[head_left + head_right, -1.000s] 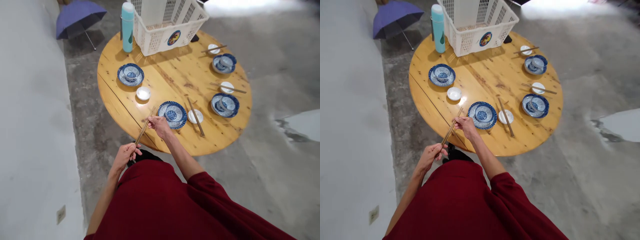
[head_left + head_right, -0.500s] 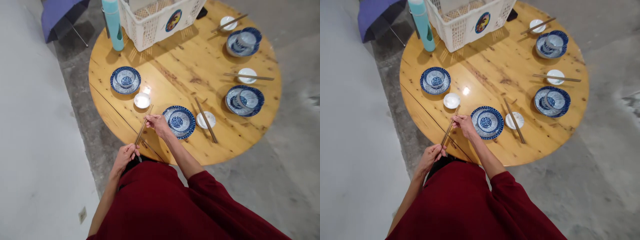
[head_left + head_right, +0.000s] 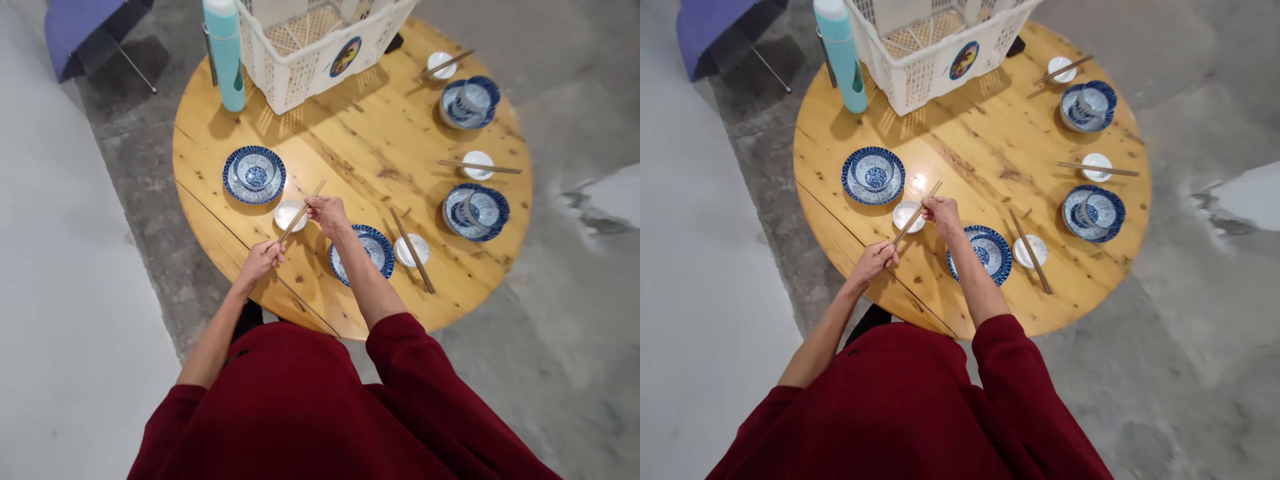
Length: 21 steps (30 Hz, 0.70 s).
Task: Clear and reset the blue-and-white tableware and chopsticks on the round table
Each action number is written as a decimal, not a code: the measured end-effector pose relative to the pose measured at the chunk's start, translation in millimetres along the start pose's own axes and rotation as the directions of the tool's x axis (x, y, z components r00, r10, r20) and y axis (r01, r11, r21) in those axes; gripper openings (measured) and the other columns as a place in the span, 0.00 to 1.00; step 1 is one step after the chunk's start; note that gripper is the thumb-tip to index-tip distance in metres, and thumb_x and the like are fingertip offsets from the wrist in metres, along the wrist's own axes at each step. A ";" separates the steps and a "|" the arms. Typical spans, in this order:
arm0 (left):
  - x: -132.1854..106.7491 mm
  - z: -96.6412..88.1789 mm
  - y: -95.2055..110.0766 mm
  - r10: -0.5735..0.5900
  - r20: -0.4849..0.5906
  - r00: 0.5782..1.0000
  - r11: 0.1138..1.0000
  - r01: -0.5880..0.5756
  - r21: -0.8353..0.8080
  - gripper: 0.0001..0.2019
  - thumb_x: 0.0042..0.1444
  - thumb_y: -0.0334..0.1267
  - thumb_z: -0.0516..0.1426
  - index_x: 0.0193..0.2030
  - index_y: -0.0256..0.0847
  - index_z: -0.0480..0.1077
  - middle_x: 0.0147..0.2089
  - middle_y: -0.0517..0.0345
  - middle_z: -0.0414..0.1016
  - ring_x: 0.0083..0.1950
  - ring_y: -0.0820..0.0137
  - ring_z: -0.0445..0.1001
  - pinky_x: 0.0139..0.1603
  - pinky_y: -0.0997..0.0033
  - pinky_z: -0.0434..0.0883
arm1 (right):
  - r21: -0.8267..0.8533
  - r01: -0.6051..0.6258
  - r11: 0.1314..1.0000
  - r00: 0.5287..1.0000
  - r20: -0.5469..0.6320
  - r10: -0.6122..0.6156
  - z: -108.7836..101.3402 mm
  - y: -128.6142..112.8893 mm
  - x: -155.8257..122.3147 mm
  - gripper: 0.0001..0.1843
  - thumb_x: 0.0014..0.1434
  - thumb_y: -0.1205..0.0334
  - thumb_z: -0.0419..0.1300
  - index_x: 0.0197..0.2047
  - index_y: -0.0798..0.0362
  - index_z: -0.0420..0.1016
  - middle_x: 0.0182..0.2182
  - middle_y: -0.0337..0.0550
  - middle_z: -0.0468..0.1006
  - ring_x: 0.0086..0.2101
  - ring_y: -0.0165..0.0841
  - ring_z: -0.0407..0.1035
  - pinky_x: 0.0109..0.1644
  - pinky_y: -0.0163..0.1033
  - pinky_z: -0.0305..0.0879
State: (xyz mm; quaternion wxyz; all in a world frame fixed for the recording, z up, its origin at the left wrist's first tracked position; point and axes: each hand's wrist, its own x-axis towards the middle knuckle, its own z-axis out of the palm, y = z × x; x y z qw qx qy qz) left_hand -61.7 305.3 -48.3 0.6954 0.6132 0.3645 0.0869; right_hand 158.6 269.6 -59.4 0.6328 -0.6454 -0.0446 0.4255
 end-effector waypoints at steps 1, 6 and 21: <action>7.6 -5.2 0.4 0.006 -0.004 1.000 1.000 -0.006 0.017 0.14 0.59 0.47 0.57 0.35 0.37 0.74 0.28 0.57 0.75 0.24 0.75 0.61 0.28 0.73 0.59 | -0.004 -0.005 1.000 1.000 -0.023 0.005 2.4 -0.2 6.8 0.13 0.53 0.65 0.73 0.26 0.55 0.72 0.18 0.34 0.72 0.20 0.23 0.66 0.24 0.27 0.69; 31.8 -24.7 -6.7 -0.005 0.011 1.000 0.995 0.004 0.105 0.12 0.59 0.43 0.55 0.32 0.37 0.73 0.28 0.56 0.75 0.24 0.75 0.62 0.27 0.74 0.59 | -0.015 -0.006 1.000 0.996 -0.092 0.004 8.5 5.7 29.7 0.14 0.54 0.67 0.72 0.26 0.54 0.71 0.19 0.33 0.71 0.20 0.22 0.67 0.24 0.26 0.68; 36.1 -24.4 -26.5 -0.106 0.071 0.992 0.993 0.102 0.066 0.11 0.59 0.41 0.53 0.36 0.37 0.73 0.28 0.58 0.75 0.23 0.77 0.64 0.24 0.76 0.60 | -0.265 0.020 0.964 0.998 -0.057 -0.036 13.7 16.0 47.7 0.15 0.53 0.64 0.70 0.22 0.55 0.69 0.12 0.29 0.59 0.15 0.21 0.49 0.17 0.31 0.44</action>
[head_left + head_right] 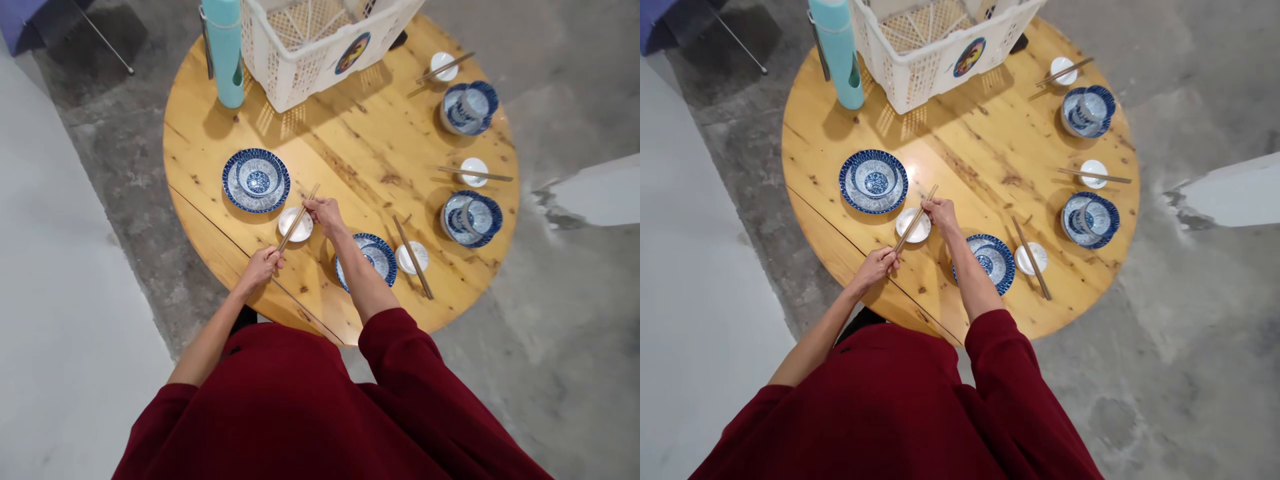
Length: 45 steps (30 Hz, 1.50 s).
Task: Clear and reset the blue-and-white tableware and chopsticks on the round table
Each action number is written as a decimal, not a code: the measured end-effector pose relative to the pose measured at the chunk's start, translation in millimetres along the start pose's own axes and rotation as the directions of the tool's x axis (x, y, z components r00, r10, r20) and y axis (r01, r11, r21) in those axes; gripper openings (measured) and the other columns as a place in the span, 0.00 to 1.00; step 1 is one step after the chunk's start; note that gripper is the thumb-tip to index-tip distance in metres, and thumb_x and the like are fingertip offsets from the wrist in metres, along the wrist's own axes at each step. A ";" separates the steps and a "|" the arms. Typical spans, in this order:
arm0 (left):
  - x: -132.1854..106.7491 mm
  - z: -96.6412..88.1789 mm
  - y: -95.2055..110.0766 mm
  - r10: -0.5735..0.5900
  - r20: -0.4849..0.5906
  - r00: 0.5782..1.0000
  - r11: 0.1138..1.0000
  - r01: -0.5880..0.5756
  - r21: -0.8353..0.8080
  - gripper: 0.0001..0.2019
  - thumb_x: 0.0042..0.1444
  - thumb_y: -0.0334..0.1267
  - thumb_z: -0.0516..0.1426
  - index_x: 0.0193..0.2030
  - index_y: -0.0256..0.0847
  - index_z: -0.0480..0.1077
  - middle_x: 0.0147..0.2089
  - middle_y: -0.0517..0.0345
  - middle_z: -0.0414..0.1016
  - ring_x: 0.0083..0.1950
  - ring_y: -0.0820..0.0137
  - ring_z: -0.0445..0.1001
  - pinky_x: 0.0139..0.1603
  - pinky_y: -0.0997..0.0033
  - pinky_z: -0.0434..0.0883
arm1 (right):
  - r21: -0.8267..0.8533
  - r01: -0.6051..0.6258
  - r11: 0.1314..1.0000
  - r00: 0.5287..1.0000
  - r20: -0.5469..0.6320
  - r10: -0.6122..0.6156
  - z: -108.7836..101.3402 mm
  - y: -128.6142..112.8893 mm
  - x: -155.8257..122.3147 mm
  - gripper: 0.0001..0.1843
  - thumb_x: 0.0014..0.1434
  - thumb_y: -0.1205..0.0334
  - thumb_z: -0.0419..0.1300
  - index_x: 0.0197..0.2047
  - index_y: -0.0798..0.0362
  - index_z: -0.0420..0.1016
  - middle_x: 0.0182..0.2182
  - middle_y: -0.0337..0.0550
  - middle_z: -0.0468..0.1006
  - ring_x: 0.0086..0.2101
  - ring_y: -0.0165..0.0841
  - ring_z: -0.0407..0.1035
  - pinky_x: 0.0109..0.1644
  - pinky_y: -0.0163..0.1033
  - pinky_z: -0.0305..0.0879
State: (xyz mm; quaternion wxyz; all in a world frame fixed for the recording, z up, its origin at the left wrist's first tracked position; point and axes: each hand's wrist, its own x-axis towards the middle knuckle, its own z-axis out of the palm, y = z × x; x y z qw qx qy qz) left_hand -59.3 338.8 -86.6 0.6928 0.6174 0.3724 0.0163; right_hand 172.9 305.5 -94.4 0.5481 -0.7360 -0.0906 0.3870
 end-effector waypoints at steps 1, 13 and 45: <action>-1.1 0.4 0.4 -0.002 -0.001 1.000 1.000 0.002 -0.005 0.11 0.59 0.41 0.53 0.36 0.37 0.73 0.28 0.58 0.74 0.23 0.77 0.64 0.25 0.76 0.60 | 0.002 -0.001 1.000 1.000 0.003 0.001 0.4 0.1 -1.4 0.15 0.53 0.63 0.70 0.22 0.55 0.69 0.12 0.29 0.58 0.15 0.21 0.48 0.18 0.31 0.43; 0.4 -1.0 -0.4 -0.018 0.001 1.000 0.999 0.018 0.034 0.12 0.59 0.42 0.53 0.36 0.37 0.73 0.28 0.57 0.75 0.24 0.75 0.63 0.26 0.74 0.60 | 0.037 0.000 0.999 1.000 0.010 -0.001 -3.0 -2.3 -11.4 0.16 0.53 0.63 0.69 0.22 0.54 0.67 0.14 0.30 0.59 0.16 0.21 0.48 0.18 0.31 0.45; 1.6 -4.2 4.0 0.049 0.017 0.999 0.997 -0.050 0.064 0.13 0.56 0.46 0.54 0.29 0.39 0.69 0.27 0.60 0.71 0.24 0.76 0.64 0.26 0.74 0.61 | 0.018 -0.006 1.000 1.000 0.003 0.006 -0.8 -5.3 -12.1 0.16 0.53 0.59 0.70 0.23 0.54 0.69 0.15 0.30 0.60 0.16 0.22 0.48 0.18 0.32 0.46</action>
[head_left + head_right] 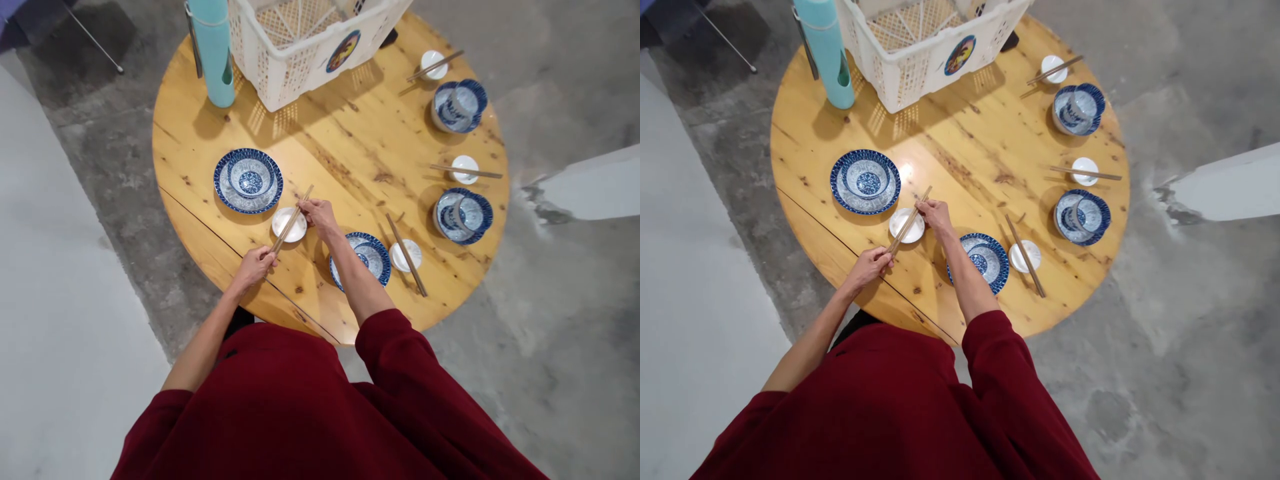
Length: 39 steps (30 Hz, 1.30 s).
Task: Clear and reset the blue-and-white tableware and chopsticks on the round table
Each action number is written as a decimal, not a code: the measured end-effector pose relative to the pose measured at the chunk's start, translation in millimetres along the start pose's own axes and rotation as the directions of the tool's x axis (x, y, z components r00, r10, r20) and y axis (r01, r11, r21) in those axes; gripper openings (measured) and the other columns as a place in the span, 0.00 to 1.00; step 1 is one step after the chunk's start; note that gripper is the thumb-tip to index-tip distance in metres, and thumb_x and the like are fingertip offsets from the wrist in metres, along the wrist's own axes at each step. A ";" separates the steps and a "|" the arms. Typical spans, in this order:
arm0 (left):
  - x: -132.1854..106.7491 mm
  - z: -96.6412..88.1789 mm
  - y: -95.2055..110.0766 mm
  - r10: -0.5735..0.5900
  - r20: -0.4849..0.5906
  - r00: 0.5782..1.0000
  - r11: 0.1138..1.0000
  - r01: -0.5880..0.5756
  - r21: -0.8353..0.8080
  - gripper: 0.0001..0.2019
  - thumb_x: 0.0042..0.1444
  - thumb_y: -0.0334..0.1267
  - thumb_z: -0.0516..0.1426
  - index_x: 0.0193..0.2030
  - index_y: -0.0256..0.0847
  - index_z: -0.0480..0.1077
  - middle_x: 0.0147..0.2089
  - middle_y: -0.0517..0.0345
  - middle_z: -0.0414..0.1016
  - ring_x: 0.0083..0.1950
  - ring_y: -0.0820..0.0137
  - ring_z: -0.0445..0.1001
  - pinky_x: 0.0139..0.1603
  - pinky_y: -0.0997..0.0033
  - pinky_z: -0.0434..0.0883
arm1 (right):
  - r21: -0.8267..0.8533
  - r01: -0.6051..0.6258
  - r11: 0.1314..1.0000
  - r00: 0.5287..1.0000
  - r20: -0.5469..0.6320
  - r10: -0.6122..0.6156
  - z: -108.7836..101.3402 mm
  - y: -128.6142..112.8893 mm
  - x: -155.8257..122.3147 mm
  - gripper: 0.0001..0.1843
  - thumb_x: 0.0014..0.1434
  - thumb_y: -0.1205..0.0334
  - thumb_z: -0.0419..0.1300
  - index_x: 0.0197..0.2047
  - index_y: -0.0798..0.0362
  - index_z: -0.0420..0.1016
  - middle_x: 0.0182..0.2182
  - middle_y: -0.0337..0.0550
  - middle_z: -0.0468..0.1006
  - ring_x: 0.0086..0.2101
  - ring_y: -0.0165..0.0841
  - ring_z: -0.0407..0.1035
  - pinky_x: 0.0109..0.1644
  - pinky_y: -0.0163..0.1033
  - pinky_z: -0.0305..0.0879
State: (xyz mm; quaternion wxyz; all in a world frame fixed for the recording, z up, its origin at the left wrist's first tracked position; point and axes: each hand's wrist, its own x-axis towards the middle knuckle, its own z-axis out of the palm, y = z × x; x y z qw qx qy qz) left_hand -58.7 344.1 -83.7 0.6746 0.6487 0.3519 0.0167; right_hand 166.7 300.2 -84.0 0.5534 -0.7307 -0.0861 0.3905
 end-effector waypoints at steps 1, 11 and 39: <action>0.7 -1.0 -0.2 0.000 -0.006 1.000 1.000 0.000 0.006 0.13 0.56 0.46 0.54 0.28 0.39 0.69 0.26 0.60 0.70 0.24 0.75 0.63 0.26 0.74 0.60 | 0.000 0.000 1.000 1.000 -0.002 0.000 0.4 -0.8 0.0 0.16 0.54 0.59 0.70 0.23 0.54 0.69 0.15 0.30 0.60 0.16 0.22 0.48 0.18 0.32 0.47; 5.3 -3.5 -5.7 -0.003 -0.017 1.000 0.999 0.003 0.038 0.13 0.57 0.46 0.54 0.31 0.38 0.71 0.28 0.58 0.73 0.25 0.75 0.63 0.26 0.75 0.61 | 0.020 -0.003 1.000 1.000 0.002 0.003 -0.3 -0.5 1.7 0.15 0.54 0.60 0.69 0.23 0.54 0.70 0.15 0.31 0.61 0.17 0.21 0.48 0.18 0.32 0.43; -45.9 -57.8 -31.2 -0.022 -0.297 0.955 0.979 0.081 0.187 0.18 0.58 0.55 0.51 0.34 0.42 0.70 0.29 0.58 0.75 0.25 0.71 0.67 0.27 0.73 0.64 | -0.175 0.283 0.943 0.940 -0.144 -0.309 -23.4 23.1 -110.9 0.19 0.58 0.45 0.58 0.33 0.52 0.79 0.26 0.40 0.77 0.21 0.28 0.59 0.25 0.34 0.55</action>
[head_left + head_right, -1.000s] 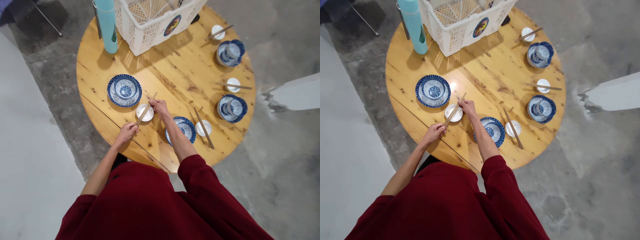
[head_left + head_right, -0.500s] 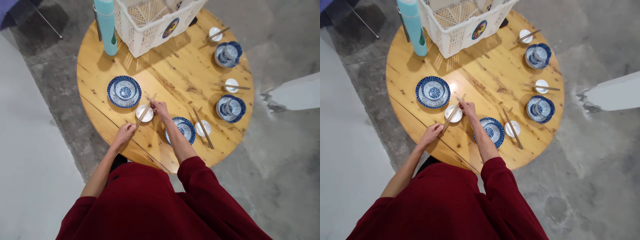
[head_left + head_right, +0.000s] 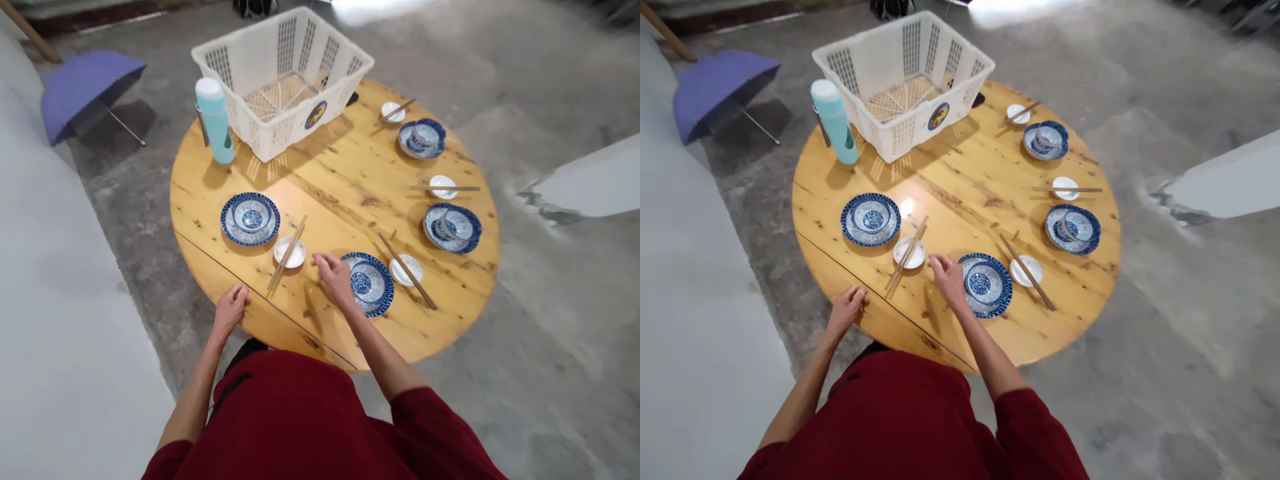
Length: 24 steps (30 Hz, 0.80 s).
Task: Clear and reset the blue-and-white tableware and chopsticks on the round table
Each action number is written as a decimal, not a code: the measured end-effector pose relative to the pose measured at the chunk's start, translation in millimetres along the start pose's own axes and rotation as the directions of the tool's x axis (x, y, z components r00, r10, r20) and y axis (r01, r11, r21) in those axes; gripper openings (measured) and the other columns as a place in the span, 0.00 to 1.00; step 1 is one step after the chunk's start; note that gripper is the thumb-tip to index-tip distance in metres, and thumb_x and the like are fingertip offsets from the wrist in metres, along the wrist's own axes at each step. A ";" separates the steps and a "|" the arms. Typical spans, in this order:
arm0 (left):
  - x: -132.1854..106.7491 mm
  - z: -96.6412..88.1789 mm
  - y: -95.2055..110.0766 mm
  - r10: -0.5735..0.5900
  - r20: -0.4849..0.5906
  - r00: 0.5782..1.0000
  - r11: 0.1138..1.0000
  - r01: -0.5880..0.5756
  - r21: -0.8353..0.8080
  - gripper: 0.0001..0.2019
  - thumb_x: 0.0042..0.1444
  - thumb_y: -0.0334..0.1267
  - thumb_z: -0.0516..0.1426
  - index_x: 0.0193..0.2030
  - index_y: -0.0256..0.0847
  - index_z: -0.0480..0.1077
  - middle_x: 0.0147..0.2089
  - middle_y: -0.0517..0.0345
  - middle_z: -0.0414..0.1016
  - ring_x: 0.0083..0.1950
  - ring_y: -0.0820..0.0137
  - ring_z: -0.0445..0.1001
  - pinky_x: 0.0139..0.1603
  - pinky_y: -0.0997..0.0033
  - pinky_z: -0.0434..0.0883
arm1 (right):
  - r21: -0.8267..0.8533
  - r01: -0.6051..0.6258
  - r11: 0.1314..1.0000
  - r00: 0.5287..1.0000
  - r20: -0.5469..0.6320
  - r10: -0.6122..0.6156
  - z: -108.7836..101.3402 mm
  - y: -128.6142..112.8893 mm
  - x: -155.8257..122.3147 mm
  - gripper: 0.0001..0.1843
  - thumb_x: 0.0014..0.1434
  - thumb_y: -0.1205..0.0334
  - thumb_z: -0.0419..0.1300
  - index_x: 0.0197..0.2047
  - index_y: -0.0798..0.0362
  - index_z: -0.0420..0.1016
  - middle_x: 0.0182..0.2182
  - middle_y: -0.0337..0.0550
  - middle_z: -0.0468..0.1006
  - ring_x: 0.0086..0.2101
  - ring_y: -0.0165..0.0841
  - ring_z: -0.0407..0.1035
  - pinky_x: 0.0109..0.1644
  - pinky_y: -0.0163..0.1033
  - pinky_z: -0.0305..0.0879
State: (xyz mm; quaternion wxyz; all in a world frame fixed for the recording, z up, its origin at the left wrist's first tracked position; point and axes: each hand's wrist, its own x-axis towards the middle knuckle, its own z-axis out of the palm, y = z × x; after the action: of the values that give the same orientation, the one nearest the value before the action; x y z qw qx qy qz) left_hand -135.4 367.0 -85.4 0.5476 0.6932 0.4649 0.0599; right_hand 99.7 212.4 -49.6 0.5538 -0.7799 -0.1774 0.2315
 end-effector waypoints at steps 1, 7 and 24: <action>0.5 -1.2 -1.2 0.004 -0.002 1.000 1.000 -0.004 -0.004 0.18 0.58 0.55 0.52 0.34 0.42 0.71 0.29 0.58 0.75 0.24 0.72 0.66 0.26 0.74 0.63 | -0.016 -0.005 1.000 0.999 0.041 0.006 -0.4 3.9 -15.3 0.18 0.59 0.45 0.58 0.33 0.51 0.79 0.27 0.40 0.78 0.21 0.29 0.60 0.26 0.35 0.56; 3.5 -5.3 -5.3 -0.038 0.017 0.999 0.990 0.040 -0.133 0.21 0.56 0.57 0.53 0.40 0.40 0.72 0.29 0.60 0.74 0.19 0.75 0.65 0.19 0.75 0.62 | -0.065 -0.156 0.986 0.977 0.134 0.163 -1.7 52.0 -94.3 0.20 0.56 0.42 0.58 0.25 0.49 0.76 0.21 0.40 0.76 0.20 0.34 0.66 0.25 0.37 0.60; 18.2 -8.2 -21.8 0.041 0.087 0.995 0.983 -0.025 -0.181 0.20 0.57 0.56 0.55 0.41 0.39 0.72 0.29 0.61 0.73 0.19 0.77 0.66 0.19 0.78 0.63 | 0.043 -0.313 0.949 0.939 -0.139 0.316 1.0 90.7 -124.8 0.28 0.57 0.34 0.58 0.25 0.52 0.71 0.15 0.37 0.70 0.12 0.28 0.59 0.15 0.34 0.54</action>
State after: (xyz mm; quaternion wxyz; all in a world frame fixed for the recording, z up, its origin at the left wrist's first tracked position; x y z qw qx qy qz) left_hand -142.7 385.0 -107.7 0.6274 0.6505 0.4206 0.0793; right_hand -2.6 117.2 -115.1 0.5289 -0.8072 -0.0080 0.2618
